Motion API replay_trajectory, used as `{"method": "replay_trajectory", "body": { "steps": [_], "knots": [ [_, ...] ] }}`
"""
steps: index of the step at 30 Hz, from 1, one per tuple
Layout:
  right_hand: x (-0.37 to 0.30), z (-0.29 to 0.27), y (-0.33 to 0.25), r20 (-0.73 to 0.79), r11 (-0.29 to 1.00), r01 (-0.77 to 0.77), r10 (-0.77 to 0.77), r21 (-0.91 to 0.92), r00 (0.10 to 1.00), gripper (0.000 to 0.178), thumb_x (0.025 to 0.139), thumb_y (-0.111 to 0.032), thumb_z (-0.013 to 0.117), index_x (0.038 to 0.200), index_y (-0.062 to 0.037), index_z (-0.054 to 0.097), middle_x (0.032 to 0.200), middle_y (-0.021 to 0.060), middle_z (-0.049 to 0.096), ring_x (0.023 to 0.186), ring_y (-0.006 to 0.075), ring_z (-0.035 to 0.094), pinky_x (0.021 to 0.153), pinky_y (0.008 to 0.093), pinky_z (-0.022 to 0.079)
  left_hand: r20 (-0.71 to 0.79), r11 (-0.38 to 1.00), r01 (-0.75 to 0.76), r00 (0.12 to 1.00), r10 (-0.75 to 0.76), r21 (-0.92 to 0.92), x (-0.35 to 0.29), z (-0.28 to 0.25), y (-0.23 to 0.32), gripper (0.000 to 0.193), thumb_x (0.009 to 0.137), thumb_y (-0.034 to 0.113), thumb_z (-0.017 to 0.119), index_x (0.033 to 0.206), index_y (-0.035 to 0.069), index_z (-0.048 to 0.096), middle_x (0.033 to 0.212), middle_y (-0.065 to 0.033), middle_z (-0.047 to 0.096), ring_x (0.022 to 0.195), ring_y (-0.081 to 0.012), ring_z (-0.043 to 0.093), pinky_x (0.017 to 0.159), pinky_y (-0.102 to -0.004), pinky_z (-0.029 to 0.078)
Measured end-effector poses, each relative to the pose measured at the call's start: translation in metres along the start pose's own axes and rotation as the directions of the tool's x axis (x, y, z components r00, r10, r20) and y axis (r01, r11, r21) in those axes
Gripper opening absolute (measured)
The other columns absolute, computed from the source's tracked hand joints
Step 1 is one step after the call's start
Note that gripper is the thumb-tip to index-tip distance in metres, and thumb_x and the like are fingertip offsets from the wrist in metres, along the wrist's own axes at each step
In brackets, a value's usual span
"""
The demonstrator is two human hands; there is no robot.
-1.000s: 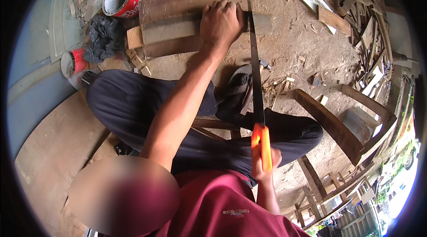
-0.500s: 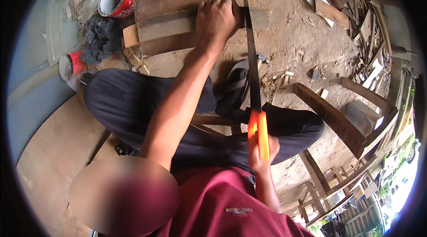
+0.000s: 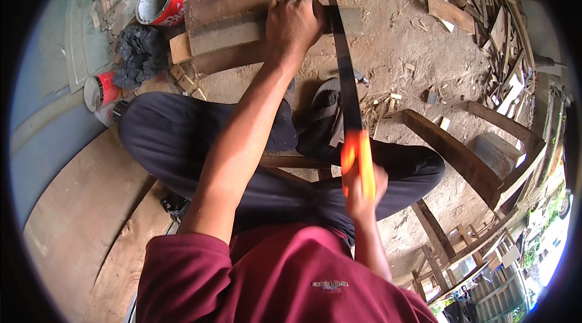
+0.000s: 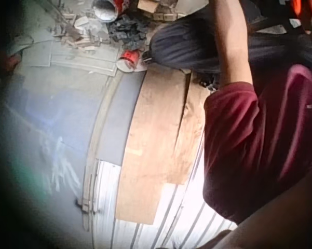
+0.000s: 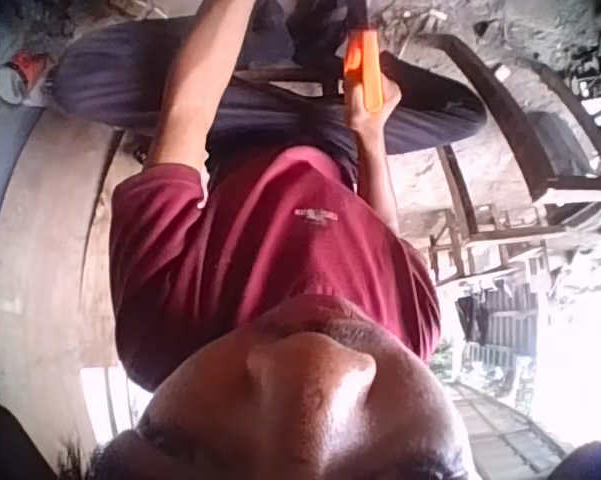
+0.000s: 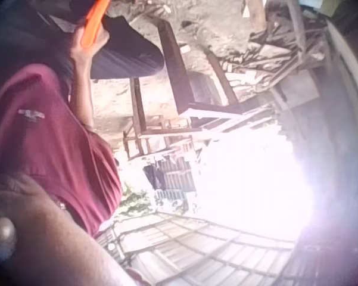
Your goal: The person assembles a wooden stool frame by hand, then uses a hammer to attach a rectangular wooden seat panel. They later use a hand saw to cut a separate piece of wood and inspect the assembled frame.
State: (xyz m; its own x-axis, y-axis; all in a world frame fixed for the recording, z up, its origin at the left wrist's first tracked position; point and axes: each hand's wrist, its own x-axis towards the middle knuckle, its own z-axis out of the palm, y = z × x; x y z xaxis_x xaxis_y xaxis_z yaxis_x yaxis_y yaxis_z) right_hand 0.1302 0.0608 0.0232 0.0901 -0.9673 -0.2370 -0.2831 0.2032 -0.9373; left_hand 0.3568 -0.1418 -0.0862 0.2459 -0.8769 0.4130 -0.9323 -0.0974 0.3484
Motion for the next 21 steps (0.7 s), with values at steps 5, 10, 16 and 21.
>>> {"method": "replay_trajectory", "body": {
  "steps": [5, 10, 16, 21],
  "knots": [
    [0.093, 0.057, -0.006, -0.003, 0.996, -0.01, 0.011, 0.09, 1.0, 0.018, 0.086, -0.013, 0.065, 0.076, 0.0003, 0.059, 0.056, -0.0008, 0.049, 0.051, 0.0047, 0.044, 0.046, 0.0267, 0.037, 0.119, 1.0, 0.008, 0.993, -0.009, 0.009, 0.003, -0.008, 0.0, 0.021, 0.086, 0.019, 0.056, 0.083, 0.005, 0.07, 0.084, -0.0164, 0.069, 0.084, -0.0326, 0.068, 0.08, -0.0436, 0.05],
    [-0.054, -0.015, 0.015, 0.15, 0.899, 0.278, -0.24, -0.34, 0.959, 0.037, 0.084, -0.012, 0.052, 0.116, 0.0026, 0.064, 0.055, 0.0074, 0.055, 0.043, 0.0193, 0.052, 0.047, 0.0318, 0.042, 0.029, 0.998, 0.051, 0.998, -0.05, -0.043, 0.0, -0.009, 0.003, 0.02, 0.085, 0.019, 0.056, 0.078, 0.005, 0.068, 0.085, -0.0133, 0.07, 0.084, -0.0297, 0.067, 0.079, -0.042, 0.05],
    [0.056, 0.027, 0.023, 0.006, 0.976, 0.198, -0.198, -0.095, 0.98, 0.036, 0.096, -0.033, 0.049, 0.087, -0.0005, 0.063, 0.051, -0.0009, 0.047, 0.044, 0.007, 0.046, 0.044, 0.0251, 0.039, 0.041, 0.999, 0.036, 0.999, -0.034, -0.038, 0.0, -0.006, 0.0, 0.022, 0.085, 0.02, 0.056, 0.078, 0.004, 0.069, 0.083, -0.017, 0.069, 0.083, -0.0314, 0.068, 0.08, -0.0432, 0.05],
    [0.071, 0.034, 0.007, 0.031, 0.999, -0.009, 0.008, 0.031, 0.999, 0.017, 0.087, -0.012, 0.057, 0.077, 0.0018, 0.059, 0.057, -0.002, 0.052, 0.051, 0.0058, 0.048, 0.046, 0.0253, 0.037, 0.043, 0.997, 0.028, 0.999, -0.025, -0.075, -0.005, -0.009, -0.001, 0.021, 0.084, 0.019, 0.056, 0.078, 0.005, 0.07, 0.083, -0.0163, 0.07, 0.083, -0.0311, 0.068, 0.082, -0.0436, 0.05]
  ]
}}
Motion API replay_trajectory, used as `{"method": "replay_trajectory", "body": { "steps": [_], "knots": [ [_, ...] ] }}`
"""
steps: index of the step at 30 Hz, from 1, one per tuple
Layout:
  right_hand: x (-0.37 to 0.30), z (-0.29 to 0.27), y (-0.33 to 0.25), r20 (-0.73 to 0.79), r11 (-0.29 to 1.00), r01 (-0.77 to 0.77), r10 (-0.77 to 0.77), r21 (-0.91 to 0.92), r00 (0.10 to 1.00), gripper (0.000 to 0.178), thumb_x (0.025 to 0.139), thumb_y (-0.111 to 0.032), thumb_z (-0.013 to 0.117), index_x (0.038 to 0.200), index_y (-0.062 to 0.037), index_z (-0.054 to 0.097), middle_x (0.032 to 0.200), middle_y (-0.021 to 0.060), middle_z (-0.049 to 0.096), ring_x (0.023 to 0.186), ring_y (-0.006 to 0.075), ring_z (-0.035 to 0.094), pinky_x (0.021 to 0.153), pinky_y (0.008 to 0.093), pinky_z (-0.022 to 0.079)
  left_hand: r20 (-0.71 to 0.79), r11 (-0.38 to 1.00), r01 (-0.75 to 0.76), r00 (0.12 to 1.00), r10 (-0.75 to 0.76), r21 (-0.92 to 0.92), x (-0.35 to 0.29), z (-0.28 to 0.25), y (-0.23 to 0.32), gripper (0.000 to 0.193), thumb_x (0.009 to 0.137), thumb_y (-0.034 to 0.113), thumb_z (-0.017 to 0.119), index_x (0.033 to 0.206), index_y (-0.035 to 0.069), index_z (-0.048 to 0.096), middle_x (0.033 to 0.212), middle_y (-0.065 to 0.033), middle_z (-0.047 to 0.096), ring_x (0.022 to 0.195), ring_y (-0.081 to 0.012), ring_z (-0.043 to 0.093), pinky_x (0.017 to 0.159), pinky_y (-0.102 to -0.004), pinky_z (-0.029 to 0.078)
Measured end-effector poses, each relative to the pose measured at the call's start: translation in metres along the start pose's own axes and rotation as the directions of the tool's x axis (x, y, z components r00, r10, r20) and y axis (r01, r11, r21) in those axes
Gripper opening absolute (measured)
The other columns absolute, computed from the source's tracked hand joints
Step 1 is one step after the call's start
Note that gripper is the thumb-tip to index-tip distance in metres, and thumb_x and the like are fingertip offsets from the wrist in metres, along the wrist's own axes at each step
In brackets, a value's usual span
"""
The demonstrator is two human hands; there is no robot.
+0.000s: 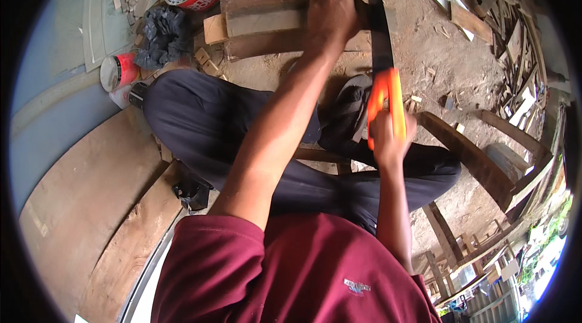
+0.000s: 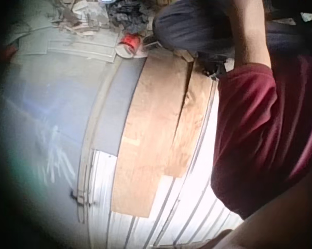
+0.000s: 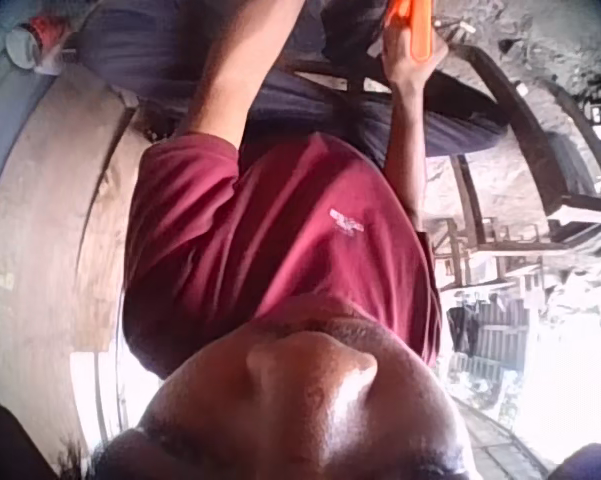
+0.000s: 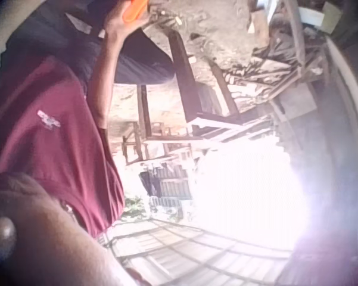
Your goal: The person assembles a wooden stool frame by hand, then uses a hammer to attach a rectangular wooden seat panel. They later use a hand saw to cut a separate piece of wood and inspect the assembled frame.
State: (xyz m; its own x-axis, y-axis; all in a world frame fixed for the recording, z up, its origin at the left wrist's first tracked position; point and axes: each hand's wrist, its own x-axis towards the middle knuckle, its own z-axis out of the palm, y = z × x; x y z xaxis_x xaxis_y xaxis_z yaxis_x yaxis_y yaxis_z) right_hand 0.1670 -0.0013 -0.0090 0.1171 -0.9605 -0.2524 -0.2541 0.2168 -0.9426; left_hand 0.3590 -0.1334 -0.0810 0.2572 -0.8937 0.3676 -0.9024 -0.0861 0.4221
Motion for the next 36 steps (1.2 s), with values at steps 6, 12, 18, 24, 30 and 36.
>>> {"method": "replay_trajectory", "body": {
  "steps": [6, 12, 18, 24, 30, 36],
  "knots": [
    [-0.118, -0.058, 0.003, 0.113, 0.913, 0.146, -0.111, -0.38, 0.987, 0.029, 0.091, -0.023, 0.051, 0.088, 0.0026, 0.066, 0.051, 0.0014, 0.049, 0.043, 0.0103, 0.048, 0.045, 0.0269, 0.039, -0.046, 0.998, 0.062, 0.997, -0.061, 0.01, 0.007, 0.005, 0.001, 0.018, 0.082, 0.017, 0.059, 0.076, 0.004, 0.069, 0.081, -0.0154, 0.07, 0.08, -0.0297, 0.068, 0.082, -0.0429, 0.05],
    [0.046, 0.02, -0.015, -0.045, 0.996, -0.014, 0.018, 0.093, 0.999, 0.018, 0.087, -0.013, 0.06, 0.075, 0.001, 0.059, 0.059, -0.002, 0.054, 0.052, 0.0054, 0.049, 0.045, 0.0248, 0.037, -0.031, 0.996, 0.023, 0.999, -0.02, 0.085, 0.019, 0.012, -0.007, 0.017, 0.079, 0.016, 0.06, 0.078, 0.004, 0.072, 0.084, -0.016, 0.07, 0.082, -0.0311, 0.068, 0.085, -0.0421, 0.051],
    [-0.079, -0.04, 0.022, 0.091, 0.888, 0.324, -0.312, -0.325, 0.946, 0.011, 0.079, -0.007, 0.061, 0.072, -0.0005, 0.058, 0.053, 0.0081, 0.049, 0.042, 0.019, 0.05, 0.044, 0.031, 0.039, 0.01, 0.994, 0.058, 0.998, -0.059, 0.094, 0.028, 0.008, -0.008, 0.021, 0.084, 0.019, 0.056, 0.079, 0.005, 0.072, 0.086, -0.014, 0.07, 0.088, -0.0301, 0.067, 0.086, -0.0418, 0.048],
    [0.017, 0.01, -0.032, -0.041, 0.996, -0.082, 0.083, 0.024, 0.996, 0.021, 0.084, -0.016, 0.061, 0.07, -0.0003, 0.058, 0.052, 0.005, 0.051, 0.046, 0.0099, 0.05, 0.045, 0.029, 0.041, 0.073, 0.985, 0.152, 0.985, -0.158, 0.083, 0.032, 0.006, 0.003, 0.025, 0.086, 0.02, 0.054, 0.078, 0.004, 0.072, 0.086, -0.0171, 0.07, 0.081, -0.0338, 0.069, 0.082, -0.0462, 0.051],
    [-0.011, 0.001, -0.01, 0.0, 0.988, 0.157, -0.157, -0.006, 0.988, 0.015, 0.082, -0.007, 0.063, 0.071, -0.0003, 0.055, 0.053, 0.0039, 0.047, 0.045, 0.011, 0.043, 0.044, 0.0299, 0.035, 0.097, 0.984, 0.059, 0.992, -0.076, 0.17, 0.041, 0.011, 0.003, 0.027, 0.088, 0.022, 0.052, 0.076, 0.004, 0.069, 0.084, -0.0154, 0.07, 0.081, -0.033, 0.067, 0.082, -0.0458, 0.049],
    [-0.078, -0.039, -0.02, 0.063, 0.986, 0.127, -0.121, -0.106, 0.991, 0.009, 0.076, -0.007, 0.059, 0.081, -0.0006, 0.063, 0.06, 0.0108, 0.056, 0.046, 0.0213, 0.056, 0.049, 0.0308, 0.045, -0.015, 0.984, 0.028, 1.0, -0.026, 0.174, 0.031, 0.019, -0.004, 0.027, 0.09, 0.022, 0.05, 0.076, 0.004, 0.066, 0.081, -0.0142, 0.068, 0.078, -0.0331, 0.065, 0.079, -0.0444, 0.047]
  ]
}}
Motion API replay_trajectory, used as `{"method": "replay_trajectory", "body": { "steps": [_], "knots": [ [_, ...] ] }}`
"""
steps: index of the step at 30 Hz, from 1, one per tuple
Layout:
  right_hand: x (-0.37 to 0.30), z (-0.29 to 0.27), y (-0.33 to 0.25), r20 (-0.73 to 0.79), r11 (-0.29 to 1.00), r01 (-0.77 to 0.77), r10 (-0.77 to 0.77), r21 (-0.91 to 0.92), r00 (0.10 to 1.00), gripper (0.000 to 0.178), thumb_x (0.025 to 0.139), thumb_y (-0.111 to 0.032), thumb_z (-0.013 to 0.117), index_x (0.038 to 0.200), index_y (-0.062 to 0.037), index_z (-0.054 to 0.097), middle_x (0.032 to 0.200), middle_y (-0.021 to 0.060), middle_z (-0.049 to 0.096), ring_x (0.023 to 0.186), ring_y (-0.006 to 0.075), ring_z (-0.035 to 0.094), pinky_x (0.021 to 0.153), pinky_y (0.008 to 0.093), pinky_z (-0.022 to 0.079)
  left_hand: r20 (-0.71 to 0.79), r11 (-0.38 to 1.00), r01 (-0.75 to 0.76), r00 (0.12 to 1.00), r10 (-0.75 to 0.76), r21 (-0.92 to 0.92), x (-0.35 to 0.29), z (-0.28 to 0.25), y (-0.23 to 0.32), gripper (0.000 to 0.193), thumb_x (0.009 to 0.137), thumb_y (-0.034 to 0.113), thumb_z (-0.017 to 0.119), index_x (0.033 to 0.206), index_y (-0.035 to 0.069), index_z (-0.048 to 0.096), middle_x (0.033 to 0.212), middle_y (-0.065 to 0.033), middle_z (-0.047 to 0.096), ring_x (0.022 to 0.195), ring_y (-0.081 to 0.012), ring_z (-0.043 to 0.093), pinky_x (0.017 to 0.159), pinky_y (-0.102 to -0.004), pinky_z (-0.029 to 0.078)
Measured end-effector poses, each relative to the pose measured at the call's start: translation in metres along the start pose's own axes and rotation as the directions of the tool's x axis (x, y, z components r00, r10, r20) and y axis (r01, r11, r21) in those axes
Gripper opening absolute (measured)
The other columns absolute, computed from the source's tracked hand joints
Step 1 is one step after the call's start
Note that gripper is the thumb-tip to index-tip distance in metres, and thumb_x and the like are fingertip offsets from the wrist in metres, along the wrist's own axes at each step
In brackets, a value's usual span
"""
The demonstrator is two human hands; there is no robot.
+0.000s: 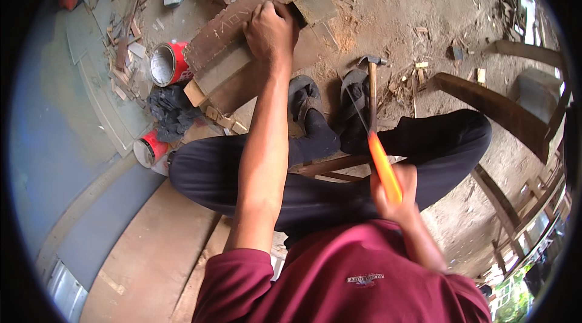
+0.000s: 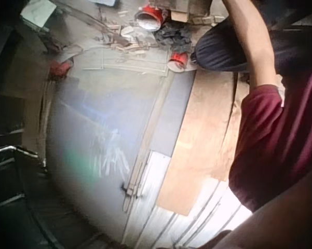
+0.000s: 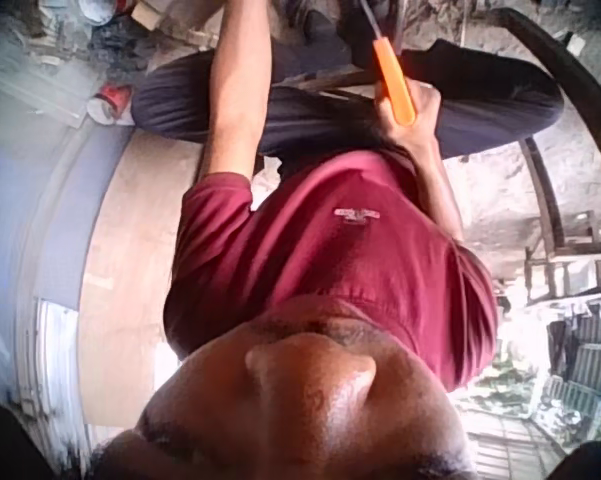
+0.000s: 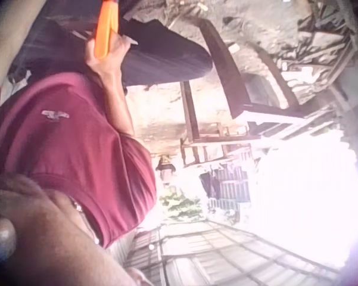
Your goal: The person assembles a wooden stool frame by hand, then uses a hammer to attach a rectangular wooden seat panel. They later use a hand saw to cut a separate piece of wood and inspect the assembled frame.
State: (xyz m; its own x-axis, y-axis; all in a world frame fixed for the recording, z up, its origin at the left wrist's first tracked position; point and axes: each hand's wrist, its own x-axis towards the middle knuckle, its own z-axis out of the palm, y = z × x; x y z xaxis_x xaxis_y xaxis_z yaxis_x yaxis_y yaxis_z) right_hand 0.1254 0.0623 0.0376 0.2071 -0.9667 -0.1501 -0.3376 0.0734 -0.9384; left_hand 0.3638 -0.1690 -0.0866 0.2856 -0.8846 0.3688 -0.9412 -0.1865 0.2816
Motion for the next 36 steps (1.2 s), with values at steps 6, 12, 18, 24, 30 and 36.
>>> {"method": "replay_trajectory", "body": {
  "steps": [6, 12, 18, 24, 30, 36],
  "knots": [
    [0.105, 0.005, -0.002, 0.044, 0.945, -0.217, 0.213, 0.243, 0.976, 0.014, 0.078, -0.013, 0.064, 0.075, 0.0, 0.062, 0.059, 0.0097, 0.056, 0.051, 0.0165, 0.055, 0.054, 0.0292, 0.046, 0.026, 0.989, 0.138, 0.99, -0.137, -0.055, 0.031, -0.003, -0.01, 0.036, 0.091, 0.026, 0.047, 0.082, -0.002, 0.067, 0.088, -0.0269, 0.068, 0.085, -0.0447, 0.066, 0.077, -0.0519, 0.051],
    [0.096, 0.022, 0.024, -0.098, 0.976, 0.218, -0.216, 0.009, 0.971, 0.011, 0.075, -0.011, 0.07, 0.076, -0.0021, 0.064, 0.059, 0.0122, 0.057, 0.047, 0.026, 0.057, 0.049, 0.0323, 0.045, 0.079, 0.985, 0.171, 0.982, -0.17, 0.002, 0.025, -0.004, -0.002, 0.035, 0.092, 0.025, 0.046, 0.081, 0.0, 0.068, 0.091, -0.0252, 0.068, 0.086, -0.0431, 0.066, 0.08, -0.0508, 0.05],
    [0.06, -0.015, -0.007, -0.204, 0.9, 0.43, -0.435, -0.072, 0.877, 0.006, 0.071, -0.005, 0.063, 0.072, 0.0009, 0.062, 0.054, 0.0105, 0.052, 0.041, 0.0247, 0.053, 0.044, 0.0327, 0.042, 0.006, 0.989, 0.141, 0.99, -0.141, 0.046, 0.023, 0.002, -0.004, 0.037, 0.092, 0.025, 0.043, 0.08, -0.002, 0.066, 0.086, -0.0227, 0.068, 0.085, -0.0408, 0.065, 0.083, -0.0492, 0.05],
    [0.067, -0.046, 0.046, -0.402, 0.983, -0.055, -0.02, -0.175, 0.915, 0.023, 0.087, -0.023, 0.068, 0.086, 0.0005, 0.067, 0.061, 0.0194, 0.059, 0.057, 0.0346, 0.064, 0.053, 0.0374, 0.048, 0.065, 0.99, 0.144, 0.987, -0.144, 0.0, 0.02, -0.014, -0.004, 0.037, 0.094, 0.029, 0.042, 0.091, 0.001, 0.066, 0.1, -0.0209, 0.066, 0.093, -0.0409, 0.063, 0.085, -0.0515, 0.047],
    [0.09, -0.037, 0.217, -0.436, 0.834, -0.247, 0.009, -0.494, 0.9, 0.029, 0.082, -0.03, 0.068, 0.087, -0.0024, 0.064, 0.079, 0.022, 0.067, 0.077, 0.0398, 0.066, 0.071, 0.0505, 0.051, -0.194, 0.978, -0.143, 0.975, 0.113, -0.152, 0.003, -0.003, 0.007, 0.026, 0.091, 0.025, 0.051, 0.104, 0.006, 0.063, 0.111, -0.0121, 0.063, 0.109, -0.0321, 0.055, 0.09, -0.0484, 0.04],
    [0.047, -0.071, 0.253, -0.416, 0.753, -0.19, -0.121, -0.63, 0.901, 0.032, 0.077, -0.019, 0.071, 0.098, 0.003, 0.062, 0.097, 0.0229, 0.066, 0.096, 0.0413, 0.063, 0.082, 0.0466, 0.051, -0.098, 0.608, -0.382, 0.889, 0.447, -0.696, -0.03, -0.028, 0.186, 0.028, 0.09, 0.022, 0.06, 0.11, 0.003, 0.06, 0.108, -0.0124, 0.064, 0.107, -0.0303, 0.058, 0.095, -0.0407, 0.042]
  ]
}}
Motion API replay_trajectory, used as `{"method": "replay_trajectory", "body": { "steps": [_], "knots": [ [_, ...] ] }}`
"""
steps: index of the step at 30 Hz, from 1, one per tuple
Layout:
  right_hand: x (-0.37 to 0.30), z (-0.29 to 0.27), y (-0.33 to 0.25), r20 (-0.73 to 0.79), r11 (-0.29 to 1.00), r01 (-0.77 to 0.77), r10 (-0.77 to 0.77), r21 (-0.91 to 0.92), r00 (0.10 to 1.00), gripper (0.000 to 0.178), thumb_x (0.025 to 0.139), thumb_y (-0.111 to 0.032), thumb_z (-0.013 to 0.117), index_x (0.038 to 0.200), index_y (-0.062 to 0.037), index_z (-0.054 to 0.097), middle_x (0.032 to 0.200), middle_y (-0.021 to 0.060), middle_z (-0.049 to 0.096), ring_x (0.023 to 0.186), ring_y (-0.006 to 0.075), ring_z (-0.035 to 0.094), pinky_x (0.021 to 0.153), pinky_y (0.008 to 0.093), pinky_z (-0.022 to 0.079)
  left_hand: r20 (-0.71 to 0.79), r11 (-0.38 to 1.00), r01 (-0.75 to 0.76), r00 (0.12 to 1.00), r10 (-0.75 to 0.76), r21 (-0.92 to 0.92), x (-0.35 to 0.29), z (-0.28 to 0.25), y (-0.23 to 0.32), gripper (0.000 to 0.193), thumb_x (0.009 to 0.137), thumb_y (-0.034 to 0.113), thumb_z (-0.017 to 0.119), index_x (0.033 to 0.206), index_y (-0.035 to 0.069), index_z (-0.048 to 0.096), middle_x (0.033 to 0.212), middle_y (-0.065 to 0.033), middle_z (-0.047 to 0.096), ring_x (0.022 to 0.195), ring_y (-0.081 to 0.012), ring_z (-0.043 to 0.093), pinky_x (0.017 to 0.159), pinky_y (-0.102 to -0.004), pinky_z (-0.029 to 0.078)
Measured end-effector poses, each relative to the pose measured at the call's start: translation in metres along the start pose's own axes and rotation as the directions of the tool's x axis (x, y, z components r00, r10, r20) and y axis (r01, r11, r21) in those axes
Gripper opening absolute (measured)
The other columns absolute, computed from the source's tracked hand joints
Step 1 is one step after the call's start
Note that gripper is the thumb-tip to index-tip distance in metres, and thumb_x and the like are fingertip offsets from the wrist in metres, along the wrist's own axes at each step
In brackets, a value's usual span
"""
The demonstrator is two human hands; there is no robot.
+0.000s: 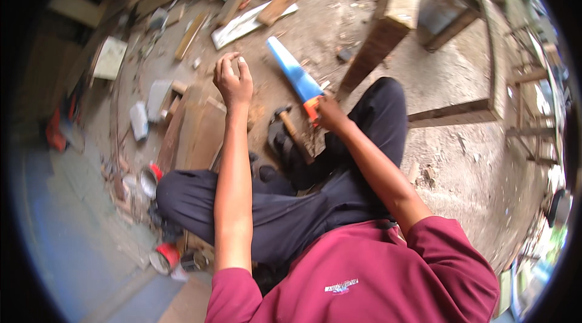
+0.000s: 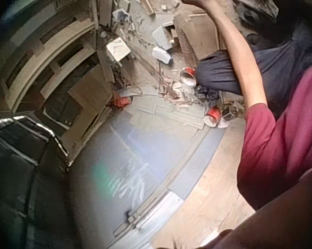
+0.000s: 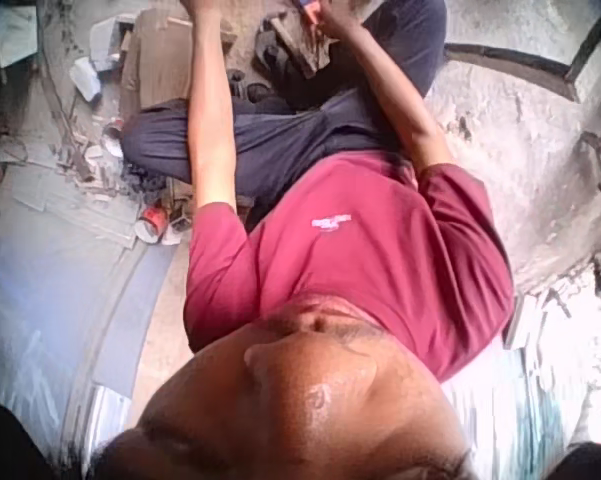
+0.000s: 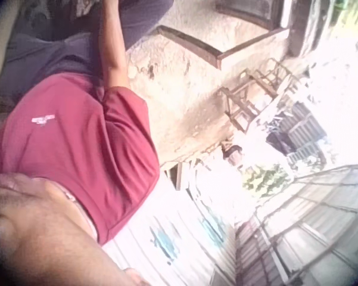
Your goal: The person assembles a wooden stool frame by hand, then uses a hammer to attach a rectangular wooden seat panel. They later use a hand saw to cut a separate piece of wood and inspect the assembled frame.
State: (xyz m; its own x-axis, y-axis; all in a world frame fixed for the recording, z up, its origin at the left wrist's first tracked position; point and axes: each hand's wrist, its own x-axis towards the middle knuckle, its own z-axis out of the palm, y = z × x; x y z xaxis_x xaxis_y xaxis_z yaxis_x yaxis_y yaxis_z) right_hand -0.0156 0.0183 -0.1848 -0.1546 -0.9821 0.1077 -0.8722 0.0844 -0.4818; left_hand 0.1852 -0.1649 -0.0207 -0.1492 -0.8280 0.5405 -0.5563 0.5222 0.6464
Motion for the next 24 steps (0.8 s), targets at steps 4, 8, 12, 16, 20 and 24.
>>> {"method": "replay_trajectory", "body": {
  "steps": [4, 8, 12, 16, 20, 24],
  "knots": [
    [-0.005, -0.186, -0.066, -0.05, 0.898, 0.047, -0.028, 0.437, 0.998, 0.036, 0.084, -0.025, 0.072, 0.109, 0.0012, 0.066, 0.099, 0.02, 0.068, 0.095, 0.0364, 0.066, 0.084, 0.0393, 0.052, 0.414, 0.698, 0.405, 0.895, -0.169, -0.591, 0.029, 0.026, 0.075, 0.037, 0.097, 0.032, 0.058, 0.112, -0.002, 0.058, 0.103, -0.0118, 0.066, 0.103, -0.0211, 0.061, 0.096, -0.0305, 0.043],
    [-0.07, -0.36, -0.04, -0.663, 0.822, 0.139, 0.333, 0.553, 0.67, 0.011, 0.093, -0.005, 0.059, 0.09, 0.0023, 0.067, 0.081, 0.0076, 0.068, 0.078, 0.0147, 0.067, 0.073, 0.0267, 0.053, 0.585, 0.613, 0.517, 0.804, -0.107, -0.597, 0.046, 0.048, 0.179, 0.065, 0.092, 0.053, 0.06, 0.121, -0.005, 0.053, 0.121, -0.0148, 0.059, 0.117, -0.0213, 0.053, 0.102, -0.0325, 0.038],
    [-0.107, -0.452, 0.057, -0.878, 0.882, -0.282, 0.438, 0.379, 0.193, 0.05, 0.09, -0.039, 0.065, 0.103, 0.0093, 0.063, 0.091, 0.0173, 0.068, 0.093, 0.0264, 0.067, 0.087, 0.0354, 0.051, 0.658, 0.642, 0.507, 0.753, -0.006, -0.575, 0.056, 0.1, 0.235, 0.08, 0.089, 0.056, 0.062, 0.132, -0.009, 0.045, 0.127, -0.0174, 0.056, 0.12, -0.0232, 0.05, 0.104, -0.0336, 0.036],
    [-0.125, -0.447, 0.145, -0.592, 0.558, -0.796, 0.732, 0.234, 0.339, 0.115, 0.072, -0.069, 0.071, 0.131, 0.0237, 0.035, 0.121, 0.0397, 0.055, 0.129, 0.0366, 0.049, 0.108, 0.0423, 0.039, 0.725, 0.655, 0.562, 0.688, -0.032, -0.505, 0.047, 0.112, 0.269, 0.072, 0.087, 0.046, 0.068, 0.129, -0.01, 0.051, 0.125, -0.0184, 0.058, 0.118, -0.023, 0.052, 0.103, -0.034, 0.037],
    [-0.112, -0.435, 0.146, -0.307, 0.537, -0.681, 0.843, 0.497, 0.441, 0.093, 0.074, -0.067, 0.071, 0.117, 0.0135, 0.056, 0.122, 0.0314, 0.06, 0.121, 0.0312, 0.054, 0.099, 0.0386, 0.043, 0.76, 0.758, 0.506, 0.649, -0.021, -0.412, 0.061, 0.128, 0.245, 0.056, 0.091, 0.042, 0.065, 0.127, 0.0, 0.058, 0.113, -0.0082, 0.064, 0.099, -0.0137, 0.059, 0.087, -0.0286, 0.046],
    [-0.095, -0.464, 0.123, -0.123, 0.505, -0.781, 0.859, 0.369, 0.497, 0.095, 0.075, -0.066, 0.071, 0.129, 0.0097, 0.052, 0.131, 0.0307, 0.054, 0.126, 0.0313, 0.051, 0.1, 0.0356, 0.045, 0.57, 0.961, 0.045, 0.813, 0.123, -0.272, 0.079, 0.13, 0.258, 0.08, 0.083, 0.044, 0.07, 0.14, -0.005, 0.042, 0.134, -0.0244, 0.053, 0.115, -0.0346, 0.059, 0.104, -0.04, 0.042]
  ]
}}
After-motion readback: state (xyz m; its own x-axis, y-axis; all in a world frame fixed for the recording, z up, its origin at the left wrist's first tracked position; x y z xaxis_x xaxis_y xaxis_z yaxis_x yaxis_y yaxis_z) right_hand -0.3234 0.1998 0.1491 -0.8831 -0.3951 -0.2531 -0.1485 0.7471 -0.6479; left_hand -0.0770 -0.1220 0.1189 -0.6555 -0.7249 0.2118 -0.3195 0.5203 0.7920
